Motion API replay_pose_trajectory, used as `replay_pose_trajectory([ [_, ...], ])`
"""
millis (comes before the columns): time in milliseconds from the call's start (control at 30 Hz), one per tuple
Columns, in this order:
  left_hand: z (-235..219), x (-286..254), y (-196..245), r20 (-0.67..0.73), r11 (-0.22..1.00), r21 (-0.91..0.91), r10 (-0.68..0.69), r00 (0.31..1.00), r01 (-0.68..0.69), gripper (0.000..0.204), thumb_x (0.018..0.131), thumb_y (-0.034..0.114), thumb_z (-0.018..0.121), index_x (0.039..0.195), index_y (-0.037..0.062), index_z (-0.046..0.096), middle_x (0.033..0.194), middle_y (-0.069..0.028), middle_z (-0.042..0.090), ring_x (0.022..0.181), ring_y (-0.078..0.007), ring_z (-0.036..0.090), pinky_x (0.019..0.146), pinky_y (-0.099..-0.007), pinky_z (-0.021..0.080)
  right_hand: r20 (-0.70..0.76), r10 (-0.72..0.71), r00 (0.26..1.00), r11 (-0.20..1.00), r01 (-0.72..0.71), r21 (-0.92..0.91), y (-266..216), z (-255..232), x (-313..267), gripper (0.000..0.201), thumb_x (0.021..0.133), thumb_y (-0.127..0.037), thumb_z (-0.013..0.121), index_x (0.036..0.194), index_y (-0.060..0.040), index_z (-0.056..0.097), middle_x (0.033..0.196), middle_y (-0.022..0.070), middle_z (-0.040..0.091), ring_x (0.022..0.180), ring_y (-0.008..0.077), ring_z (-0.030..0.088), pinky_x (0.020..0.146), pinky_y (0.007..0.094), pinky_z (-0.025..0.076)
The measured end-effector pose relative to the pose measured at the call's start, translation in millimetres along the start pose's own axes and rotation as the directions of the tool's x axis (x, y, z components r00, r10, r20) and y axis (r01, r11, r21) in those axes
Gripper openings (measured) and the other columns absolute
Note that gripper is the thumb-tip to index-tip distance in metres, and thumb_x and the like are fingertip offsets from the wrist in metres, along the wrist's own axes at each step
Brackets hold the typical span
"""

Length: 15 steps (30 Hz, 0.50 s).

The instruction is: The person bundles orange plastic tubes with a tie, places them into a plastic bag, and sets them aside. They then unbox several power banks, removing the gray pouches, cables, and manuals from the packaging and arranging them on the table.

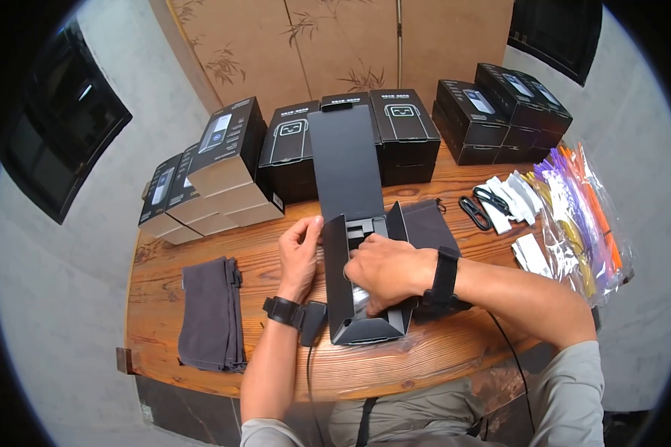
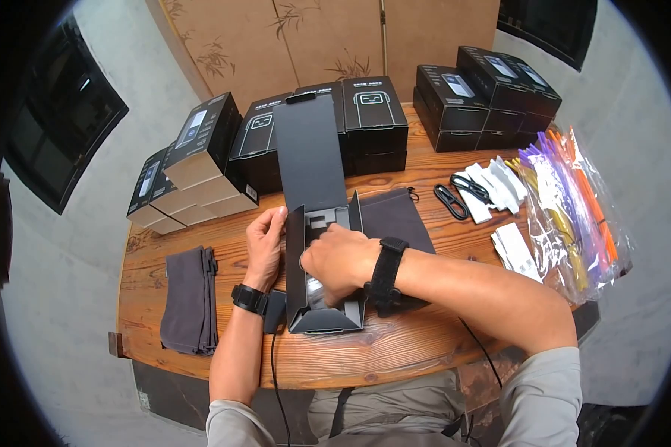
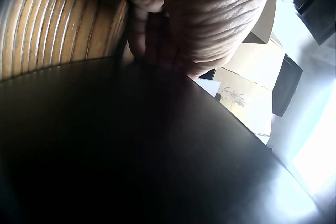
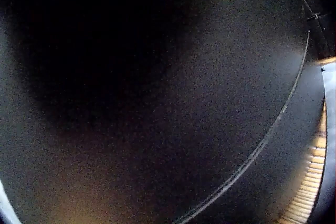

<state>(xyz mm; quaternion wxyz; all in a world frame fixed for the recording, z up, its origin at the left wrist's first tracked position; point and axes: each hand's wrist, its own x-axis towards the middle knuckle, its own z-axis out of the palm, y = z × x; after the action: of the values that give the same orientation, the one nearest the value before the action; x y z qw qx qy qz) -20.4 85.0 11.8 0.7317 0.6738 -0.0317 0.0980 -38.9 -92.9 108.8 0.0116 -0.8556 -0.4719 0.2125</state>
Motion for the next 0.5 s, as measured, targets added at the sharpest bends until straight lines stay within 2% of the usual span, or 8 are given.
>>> replay_pose_trajectory([
  [200, -2.4, 0.7, -2.8, 0.0, 1.0, 0.014, -0.003, 1.0, 0.003, 0.022, 0.096, 0.022, 0.065, 0.097, 0.0015, 0.071, 0.081, 0.0052, 0.061, 0.074, -0.0036, 0.051, 0.067, -0.0194, 0.042, -0.048, 0.134, 0.99, 0.976, -0.123, 0.177, -0.5, -8.1, -7.5, 0.046, 0.073, -0.024, 0.08, 0.106, 0.003, 0.062, 0.096, 0.0195, 0.069, 0.097, 0.036, 0.065, 0.086, 0.0414, 0.051],
  [300, -2.8, 1.0, -3.3, 0.014, 1.0, 0.003, -0.003, 1.0, 0.003, 0.022, 0.096, 0.022, 0.065, 0.097, 0.0016, 0.071, 0.082, 0.005, 0.062, 0.074, -0.0036, 0.051, 0.067, -0.0194, 0.042, -0.19, 0.031, 0.981, 0.954, 0.027, 0.299, 7.9, -9.3, -12.7, 0.047, 0.073, -0.019, 0.077, 0.112, 0.0001, 0.06, 0.095, 0.0198, 0.069, 0.093, 0.037, 0.066, 0.083, 0.0408, 0.052],
  [433, -4.1, 1.4, -7.1, 0.013, 0.999, -0.027, -0.027, 1.0, 0.027, 0.021, 0.097, 0.021, 0.064, 0.097, 0.0016, 0.071, 0.083, 0.0046, 0.063, 0.074, -0.0038, 0.052, 0.068, -0.0195, 0.043, -0.24, 0.058, 0.969, 0.899, 0.054, 0.434, 10.2, -20.6, -19.6, 0.041, 0.073, -0.012, 0.075, 0.109, -0.0002, 0.061, 0.094, 0.0189, 0.069, 0.094, 0.035, 0.066, 0.081, 0.0391, 0.051],
  [500, -3.4, 1.5, -7.1, 0.019, 0.999, -0.036, -0.023, 1.0, 0.024, 0.021, 0.097, 0.021, 0.063, 0.097, 0.0015, 0.071, 0.083, 0.0046, 0.063, 0.074, -0.0038, 0.052, 0.068, -0.0196, 0.043, -0.33, 0.064, 0.942, 0.872, 0.107, 0.477, 12.7, -25.6, -24.2, 0.038, 0.074, -0.012, 0.075, 0.108, -0.0006, 0.062, 0.098, 0.0179, 0.069, 0.095, 0.0326, 0.066, 0.082, 0.0377, 0.051],
])
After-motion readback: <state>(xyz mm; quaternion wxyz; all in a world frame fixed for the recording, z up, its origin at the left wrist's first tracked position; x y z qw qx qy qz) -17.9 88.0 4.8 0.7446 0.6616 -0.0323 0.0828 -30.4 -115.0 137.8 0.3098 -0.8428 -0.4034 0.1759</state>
